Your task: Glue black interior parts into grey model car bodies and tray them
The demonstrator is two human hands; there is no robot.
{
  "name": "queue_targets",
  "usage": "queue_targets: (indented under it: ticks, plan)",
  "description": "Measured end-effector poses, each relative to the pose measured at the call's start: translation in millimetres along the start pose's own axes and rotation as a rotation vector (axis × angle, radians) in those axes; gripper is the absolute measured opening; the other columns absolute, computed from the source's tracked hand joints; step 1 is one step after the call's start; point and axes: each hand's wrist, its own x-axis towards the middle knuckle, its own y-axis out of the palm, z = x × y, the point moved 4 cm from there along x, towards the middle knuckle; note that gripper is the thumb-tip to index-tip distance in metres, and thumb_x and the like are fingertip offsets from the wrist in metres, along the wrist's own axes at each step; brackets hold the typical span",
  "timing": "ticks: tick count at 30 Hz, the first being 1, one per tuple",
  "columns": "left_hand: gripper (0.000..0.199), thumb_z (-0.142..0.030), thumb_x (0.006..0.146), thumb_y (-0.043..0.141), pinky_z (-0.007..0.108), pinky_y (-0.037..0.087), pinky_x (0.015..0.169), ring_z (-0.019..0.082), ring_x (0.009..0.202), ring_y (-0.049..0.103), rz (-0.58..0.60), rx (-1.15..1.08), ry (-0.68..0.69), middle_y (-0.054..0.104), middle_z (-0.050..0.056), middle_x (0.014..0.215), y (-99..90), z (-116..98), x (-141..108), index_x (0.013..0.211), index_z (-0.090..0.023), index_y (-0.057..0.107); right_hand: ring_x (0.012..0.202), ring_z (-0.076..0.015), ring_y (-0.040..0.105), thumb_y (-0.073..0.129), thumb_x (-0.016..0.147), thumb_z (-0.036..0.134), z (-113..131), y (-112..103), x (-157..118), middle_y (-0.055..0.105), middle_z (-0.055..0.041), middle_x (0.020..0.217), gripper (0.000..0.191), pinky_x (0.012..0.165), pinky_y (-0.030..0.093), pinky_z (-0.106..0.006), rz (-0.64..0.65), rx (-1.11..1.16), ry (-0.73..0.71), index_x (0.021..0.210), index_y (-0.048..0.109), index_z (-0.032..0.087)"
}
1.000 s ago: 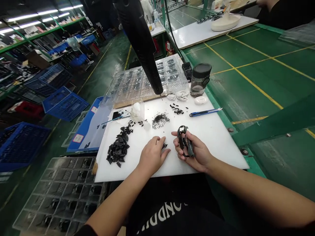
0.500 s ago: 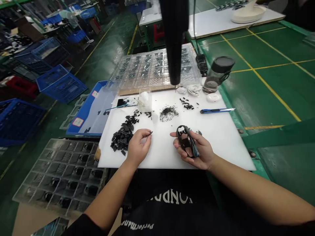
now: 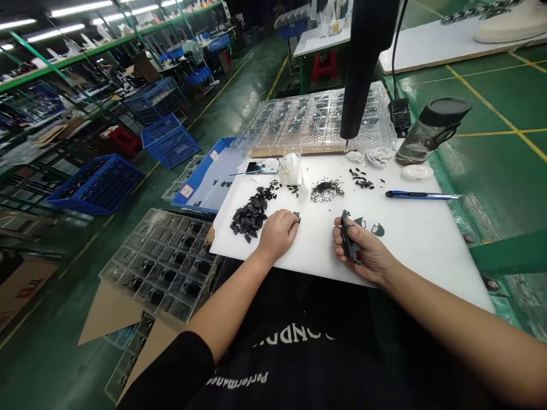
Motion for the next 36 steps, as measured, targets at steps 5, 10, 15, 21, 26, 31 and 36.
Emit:
queue_targets:
  ticks: [5,10,15,21,26,31,36]
  plan:
    - [0.007,-0.014,0.089,0.052,0.03,0.047,0.073,0.017,0.081,0.058,0.011,0.002,-0.005,0.062,0.004,0.086,1.6,-1.2,2.5,0.088,-0.019,0.057,0.063,-0.0132,0.063,0.085,0.074,0.034,-1.6,2.2,-0.8,0.061,0.0024,0.075,0.047,0.05,0.054,-0.021,0.009,-0.005,-0.043,0.112,0.061,0.02]
    - [0.007,-0.014,0.088,0.051,0.03,0.047,0.074,0.018,0.083,0.059,0.025,-0.005,-0.014,0.062,0.004,0.086,4.4,-1.4,2.9,0.088,-0.019,0.056,0.069,-0.0129,0.066,0.082,0.077,0.032,-1.7,0.3,-0.9,0.066,-0.0009,0.086,0.041,0.052,0.055,-0.021,0.012,-0.017,-0.063,0.111,0.062,0.02]
    - [0.007,-0.017,0.09,0.051,0.031,0.047,0.074,0.018,0.083,0.059,0.048,-0.019,-0.035,0.062,0.004,0.086,6.3,-0.9,2.3,0.088,-0.02,0.057,0.068,-0.0122,0.066,0.082,0.077,0.028,-0.5,-0.4,-2.9,0.066,-0.0005,0.087,0.04,0.053,0.056,-0.021,0.013,-0.041,-0.052,0.111,0.062,0.02]
    - [0.005,-0.019,0.088,0.054,0.032,0.047,0.073,0.019,0.082,0.058,0.067,-0.009,-0.027,0.062,0.003,0.084,7.8,-0.3,3.6,0.085,-0.02,0.058,0.066,-0.011,0.065,0.081,0.078,0.025,0.0,-0.3,-4.3,0.066,0.0003,0.086,0.039,0.054,0.056,-0.02,0.038,-0.056,-0.04,0.112,0.062,0.02]
    - [0.004,-0.018,0.086,0.056,0.032,0.047,0.073,0.018,0.082,0.058,0.073,-0.005,-0.026,0.062,0.003,0.084,7.8,0.4,2.9,0.085,-0.02,0.057,0.065,-0.0116,0.065,0.081,0.078,0.024,-1.9,-3.7,-2.5,0.067,-0.0017,0.086,0.038,0.056,0.056,-0.022,0.059,-0.063,-0.041,0.111,0.063,0.019]
    - [0.005,-0.015,0.086,0.054,0.032,0.047,0.074,0.018,0.082,0.058,0.059,-0.011,-0.038,0.062,0.004,0.085,8.7,1.7,2.5,0.086,-0.02,0.056,0.062,-0.0107,0.063,0.083,0.074,0.021,-1.6,-4.1,-3.7,0.068,-0.0021,0.088,0.038,0.055,0.055,-0.021,0.048,-0.071,-0.05,0.107,0.063,0.019]
    - [0.004,-0.017,0.087,0.055,0.03,0.045,0.072,0.018,0.081,0.057,0.055,-0.022,-0.047,0.062,0.003,0.085,9.6,2.6,3.3,0.086,-0.02,0.056,0.065,-0.0105,0.063,0.084,0.074,0.02,-0.6,-3.1,-5.7,0.067,-0.0001,0.086,0.036,0.059,0.056,-0.021,0.01,-0.066,-0.064,0.101,0.061,0.021]
